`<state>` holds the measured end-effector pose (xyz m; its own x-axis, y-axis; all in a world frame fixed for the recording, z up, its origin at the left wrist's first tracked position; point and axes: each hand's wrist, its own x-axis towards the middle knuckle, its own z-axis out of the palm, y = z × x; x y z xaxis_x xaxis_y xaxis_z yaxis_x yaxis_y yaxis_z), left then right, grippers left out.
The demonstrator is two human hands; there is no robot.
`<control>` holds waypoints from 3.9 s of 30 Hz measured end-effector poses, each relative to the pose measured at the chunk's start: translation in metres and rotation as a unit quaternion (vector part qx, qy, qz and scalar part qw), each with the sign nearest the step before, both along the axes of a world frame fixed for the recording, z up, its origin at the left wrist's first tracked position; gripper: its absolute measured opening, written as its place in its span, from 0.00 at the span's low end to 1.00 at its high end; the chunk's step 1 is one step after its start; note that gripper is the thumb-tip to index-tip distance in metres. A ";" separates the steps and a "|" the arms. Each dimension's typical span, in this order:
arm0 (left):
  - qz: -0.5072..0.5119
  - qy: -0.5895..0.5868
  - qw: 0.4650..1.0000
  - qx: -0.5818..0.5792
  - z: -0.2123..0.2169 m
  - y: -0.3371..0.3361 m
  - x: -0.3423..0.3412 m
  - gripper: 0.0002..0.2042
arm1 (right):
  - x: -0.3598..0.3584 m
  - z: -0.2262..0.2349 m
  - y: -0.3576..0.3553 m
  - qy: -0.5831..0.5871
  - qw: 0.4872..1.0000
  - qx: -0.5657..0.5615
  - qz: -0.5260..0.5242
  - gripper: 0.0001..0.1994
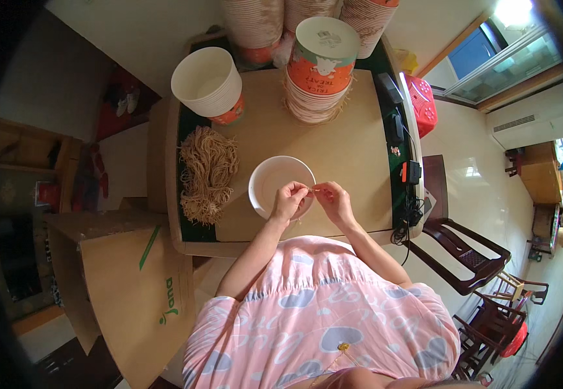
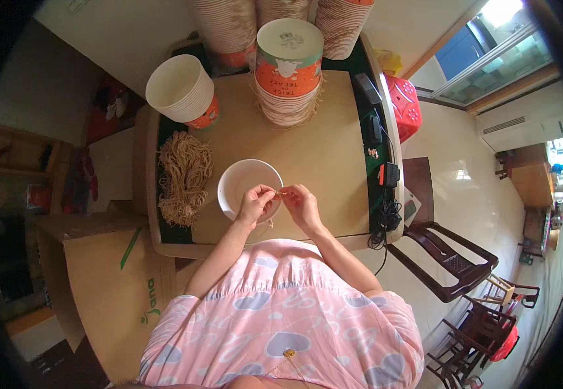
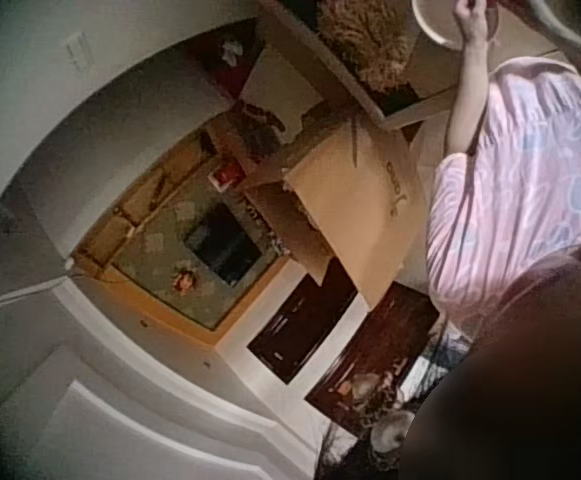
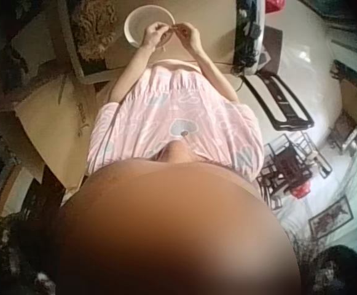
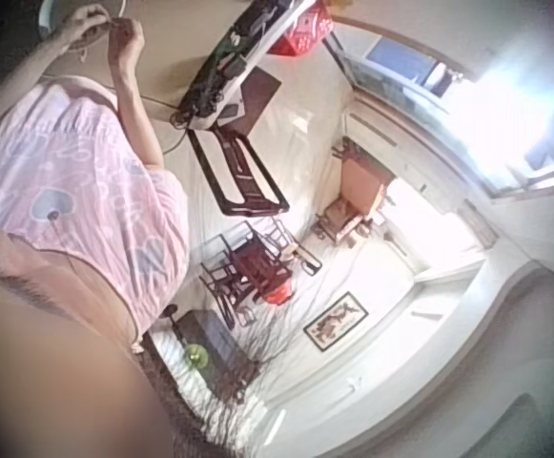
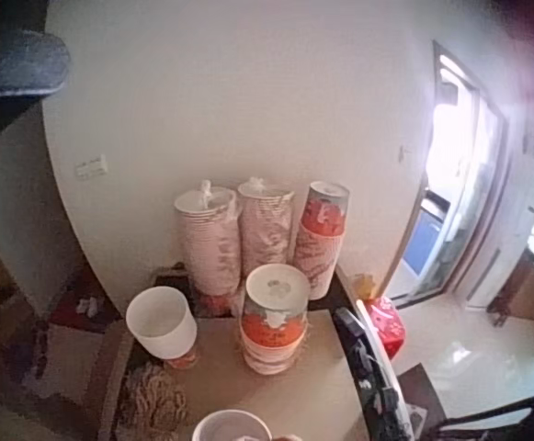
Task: Manually poke holes and thread thin sticks or strings through the sides of paper cups for assembly.
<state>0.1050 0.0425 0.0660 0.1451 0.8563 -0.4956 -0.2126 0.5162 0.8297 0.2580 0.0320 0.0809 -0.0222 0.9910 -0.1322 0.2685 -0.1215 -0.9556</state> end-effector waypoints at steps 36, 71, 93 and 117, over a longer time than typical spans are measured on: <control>-0.002 0.102 0.988 0.120 -0.002 0.000 -0.008 0.05 | -0.003 0.018 0.005 -0.103 0.992 0.049 0.063 0.06; -0.056 0.309 0.924 0.218 0.011 0.000 -0.007 0.03 | -0.006 0.016 0.003 -0.187 0.975 0.085 0.086 0.03; -0.054 0.233 0.947 0.212 0.009 0.000 -0.010 0.03 | -0.006 0.018 0.002 -0.174 0.977 0.087 0.088 0.03; -0.089 0.272 0.929 0.237 0.016 0.001 -0.011 0.09 | -0.005 0.017 0.001 -0.169 0.978 0.089 0.086 0.03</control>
